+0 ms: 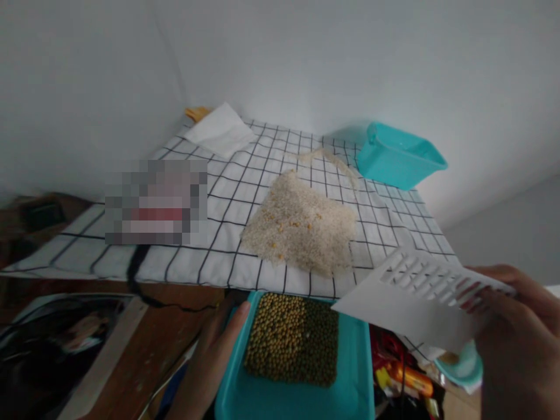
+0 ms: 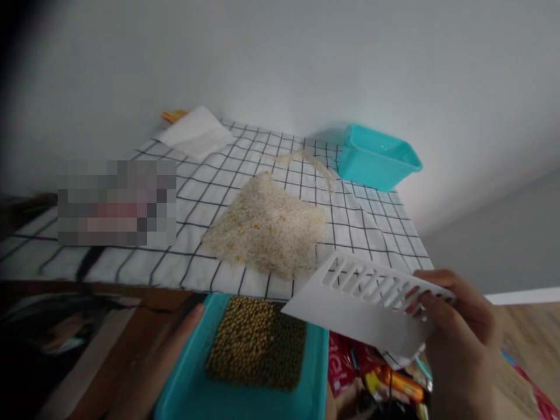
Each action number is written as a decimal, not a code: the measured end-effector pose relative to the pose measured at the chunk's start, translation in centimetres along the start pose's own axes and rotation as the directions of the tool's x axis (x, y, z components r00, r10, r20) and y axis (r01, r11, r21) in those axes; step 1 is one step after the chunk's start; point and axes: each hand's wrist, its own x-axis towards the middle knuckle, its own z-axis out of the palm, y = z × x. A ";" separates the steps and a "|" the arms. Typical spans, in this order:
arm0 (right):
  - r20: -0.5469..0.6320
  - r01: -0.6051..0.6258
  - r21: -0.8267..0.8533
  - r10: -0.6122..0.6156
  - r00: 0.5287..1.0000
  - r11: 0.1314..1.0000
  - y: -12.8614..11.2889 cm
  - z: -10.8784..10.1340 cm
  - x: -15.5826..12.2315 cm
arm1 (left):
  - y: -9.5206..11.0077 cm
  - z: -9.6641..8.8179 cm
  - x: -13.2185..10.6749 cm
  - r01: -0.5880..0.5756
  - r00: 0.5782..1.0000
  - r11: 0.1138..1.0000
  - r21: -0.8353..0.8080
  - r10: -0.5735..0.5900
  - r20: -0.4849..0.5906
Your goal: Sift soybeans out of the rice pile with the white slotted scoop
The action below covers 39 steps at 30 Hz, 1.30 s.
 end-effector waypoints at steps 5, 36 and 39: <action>-0.064 -0.044 -0.058 0.040 0.997 0.997 -1.1 3.2 0.1 | -0.4 -0.2 0.2 0.076 0.994 0.992 -0.104 -0.067 0.090; 0.065 -0.123 -0.061 0.127 0.990 0.990 -2.0 7.8 -0.3 | -0.6 -1.3 -0.3 0.076 0.996 0.989 -0.124 -0.071 0.045; 0.062 -0.103 0.008 0.103 0.993 0.995 -2.3 7.7 -0.1 | -0.5 -1.3 -0.4 0.093 0.995 0.989 -0.116 -0.089 0.034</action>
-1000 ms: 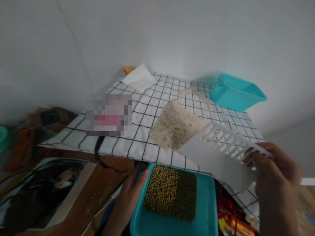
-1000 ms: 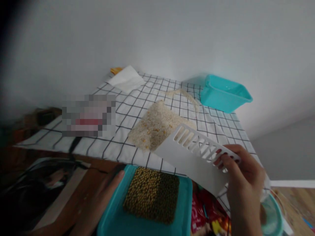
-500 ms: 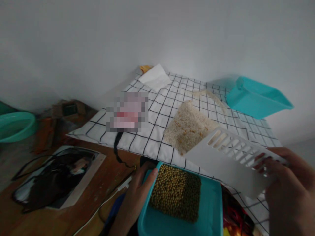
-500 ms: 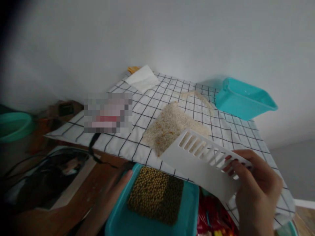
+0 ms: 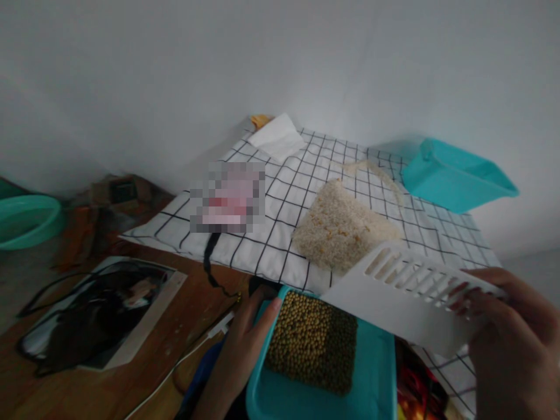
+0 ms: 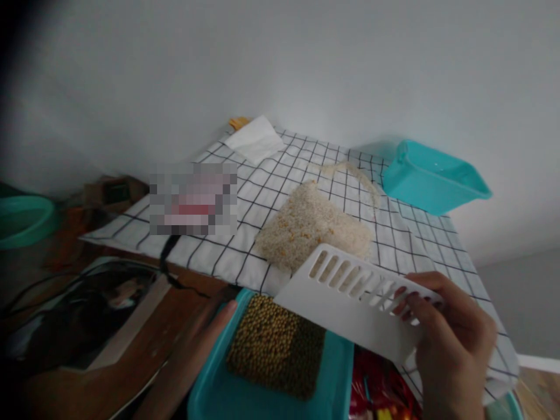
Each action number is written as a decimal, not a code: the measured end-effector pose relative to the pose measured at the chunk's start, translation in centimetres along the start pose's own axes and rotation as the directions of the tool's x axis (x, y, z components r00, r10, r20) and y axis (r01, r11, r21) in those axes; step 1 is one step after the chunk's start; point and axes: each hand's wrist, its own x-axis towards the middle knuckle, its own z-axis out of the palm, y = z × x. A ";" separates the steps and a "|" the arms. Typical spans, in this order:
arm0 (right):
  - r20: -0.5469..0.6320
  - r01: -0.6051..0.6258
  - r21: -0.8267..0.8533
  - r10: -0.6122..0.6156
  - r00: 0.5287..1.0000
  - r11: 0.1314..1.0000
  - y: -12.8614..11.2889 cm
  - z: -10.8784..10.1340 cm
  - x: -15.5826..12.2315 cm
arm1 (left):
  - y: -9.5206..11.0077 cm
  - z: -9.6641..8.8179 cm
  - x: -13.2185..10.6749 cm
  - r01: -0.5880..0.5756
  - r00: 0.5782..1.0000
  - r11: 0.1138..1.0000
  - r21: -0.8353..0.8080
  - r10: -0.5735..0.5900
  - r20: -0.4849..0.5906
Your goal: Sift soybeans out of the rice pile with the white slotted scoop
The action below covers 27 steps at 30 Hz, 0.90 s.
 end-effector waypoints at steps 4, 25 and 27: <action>-0.082 -0.020 -0.046 0.016 0.997 0.999 -0.1 0.1 0.0 | 0.1 -0.1 0.0 -0.016 1.000 1.000 0.000 0.016 -0.006; -0.085 0.083 0.000 -0.082 0.993 0.997 0.3 1.9 0.1 | -0.4 -0.1 0.2 -0.041 0.999 0.999 -0.014 0.041 0.023; -0.097 0.086 0.003 -0.085 0.992 0.996 0.3 1.9 0.2 | -0.2 -0.2 0.1 -0.039 0.999 0.999 -0.003 0.039 0.019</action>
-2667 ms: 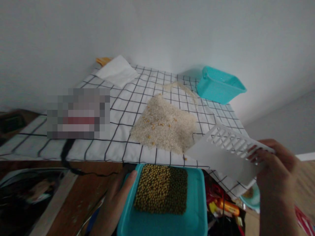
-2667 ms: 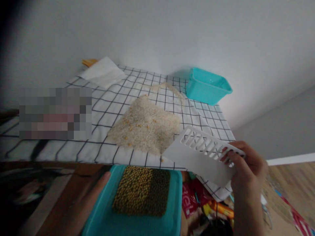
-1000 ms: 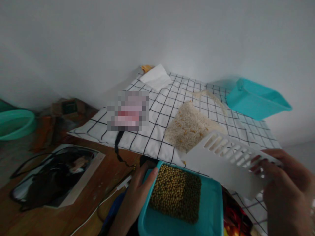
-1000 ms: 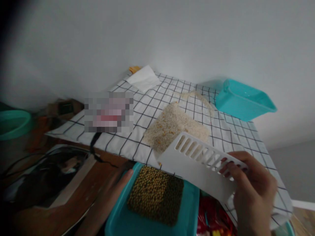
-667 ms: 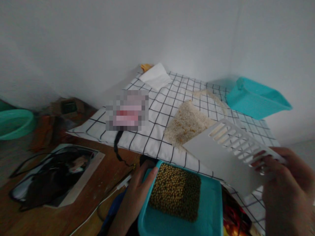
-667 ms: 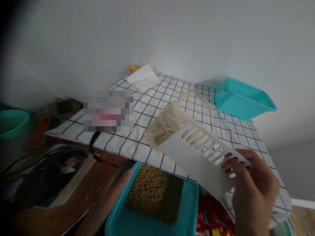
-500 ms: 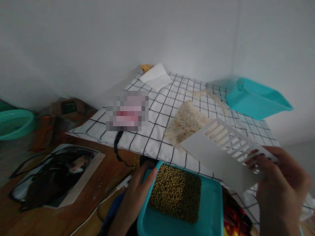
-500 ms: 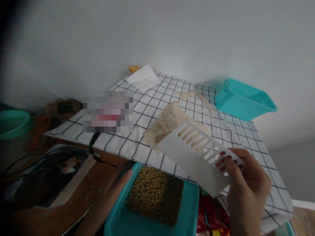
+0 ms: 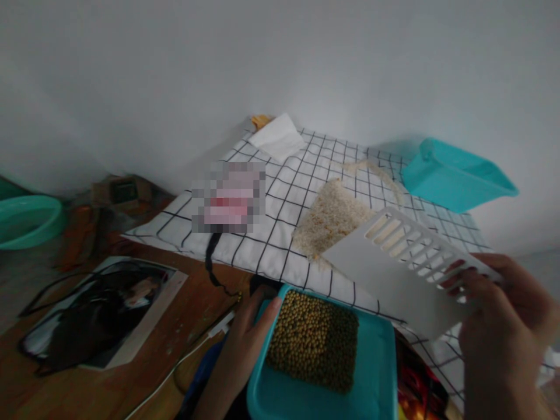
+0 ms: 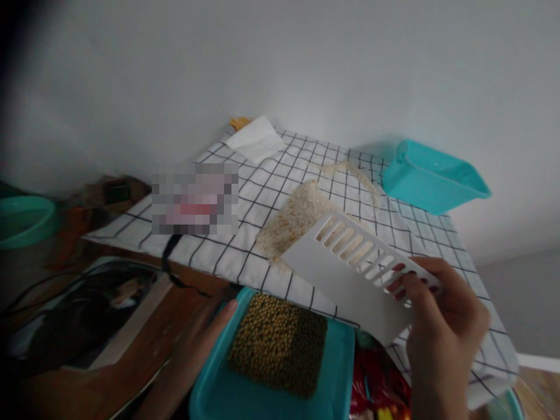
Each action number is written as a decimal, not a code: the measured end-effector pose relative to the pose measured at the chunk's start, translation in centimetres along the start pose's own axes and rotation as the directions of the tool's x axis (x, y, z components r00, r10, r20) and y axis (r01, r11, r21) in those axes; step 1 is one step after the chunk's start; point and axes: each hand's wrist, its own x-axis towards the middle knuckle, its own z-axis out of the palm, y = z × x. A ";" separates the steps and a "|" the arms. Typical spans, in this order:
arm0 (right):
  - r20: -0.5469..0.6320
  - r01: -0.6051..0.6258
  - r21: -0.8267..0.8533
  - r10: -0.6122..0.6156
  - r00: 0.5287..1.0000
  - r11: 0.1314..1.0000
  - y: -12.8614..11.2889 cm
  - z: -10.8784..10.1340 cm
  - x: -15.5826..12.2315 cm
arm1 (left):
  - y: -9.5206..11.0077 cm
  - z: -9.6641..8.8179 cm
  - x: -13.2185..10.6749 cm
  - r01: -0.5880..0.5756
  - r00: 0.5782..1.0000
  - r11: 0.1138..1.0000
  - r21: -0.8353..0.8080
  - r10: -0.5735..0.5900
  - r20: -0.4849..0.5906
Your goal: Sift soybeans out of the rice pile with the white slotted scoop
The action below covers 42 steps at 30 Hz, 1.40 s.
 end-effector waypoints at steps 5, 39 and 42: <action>0.014 0.019 -0.003 -0.019 1.000 1.000 0.3 0.5 0.1 | 0.9 0.0 -0.3 0.040 0.999 0.999 0.000 -0.040 0.000; 0.154 0.040 -0.007 -0.039 0.987 0.999 -0.4 0.3 0.2 | -0.5 0.2 0.0 -0.066 0.998 0.996 -0.055 0.066 -0.016; 0.140 0.066 0.026 -0.069 0.988 0.997 -0.6 0.1 0.3 | -0.7 0.4 0.0 -0.042 0.999 0.997 -0.068 0.040 -0.036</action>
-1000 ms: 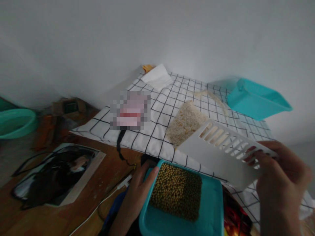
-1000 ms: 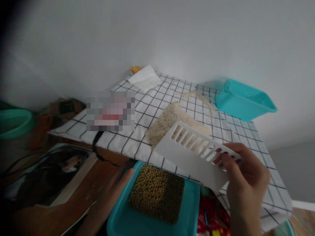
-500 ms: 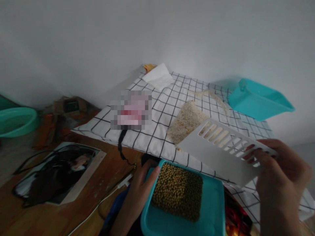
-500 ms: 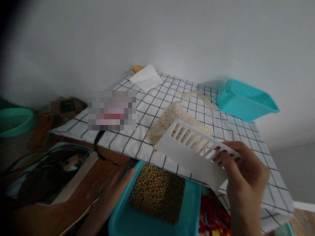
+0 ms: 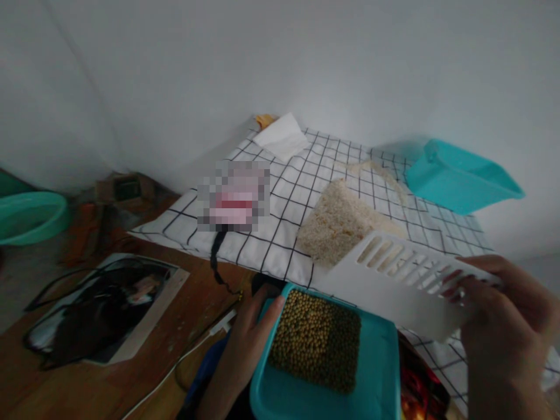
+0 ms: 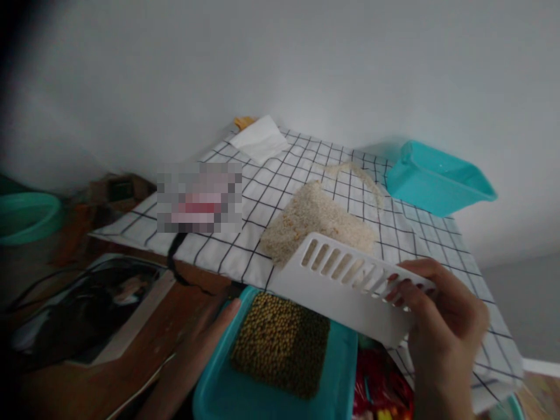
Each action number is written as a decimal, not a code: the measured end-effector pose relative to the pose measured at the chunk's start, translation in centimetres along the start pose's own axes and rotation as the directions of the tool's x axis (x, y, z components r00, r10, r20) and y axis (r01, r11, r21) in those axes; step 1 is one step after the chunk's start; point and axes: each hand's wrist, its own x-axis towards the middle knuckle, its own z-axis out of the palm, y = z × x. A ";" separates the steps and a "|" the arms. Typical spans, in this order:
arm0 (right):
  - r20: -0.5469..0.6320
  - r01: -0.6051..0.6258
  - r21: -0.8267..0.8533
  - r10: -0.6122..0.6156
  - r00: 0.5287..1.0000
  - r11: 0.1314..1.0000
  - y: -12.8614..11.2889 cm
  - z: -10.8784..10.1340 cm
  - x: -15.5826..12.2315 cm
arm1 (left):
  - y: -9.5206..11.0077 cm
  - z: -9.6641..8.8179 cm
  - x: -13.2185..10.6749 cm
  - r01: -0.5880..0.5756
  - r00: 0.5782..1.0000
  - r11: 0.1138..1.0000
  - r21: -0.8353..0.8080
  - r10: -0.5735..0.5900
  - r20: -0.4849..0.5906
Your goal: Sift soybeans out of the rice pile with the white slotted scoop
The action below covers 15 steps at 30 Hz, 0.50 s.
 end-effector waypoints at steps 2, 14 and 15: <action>-0.025 -0.013 -0.011 0.013 1.000 1.000 -0.1 0.1 -0.1 | -0.1 0.1 0.0 0.010 1.000 1.000 0.004 -0.010 -0.001; 0.138 -0.047 -0.150 0.068 0.988 0.988 0.4 2.5 -1.6 | -0.5 0.1 0.2 0.045 0.999 0.999 0.018 -0.044 -0.022; 0.132 -0.030 -0.182 0.055 0.990 0.983 0.3 2.4 -1.5 | -0.7 0.1 0.2 0.046 0.999 0.999 0.019 -0.046 -0.027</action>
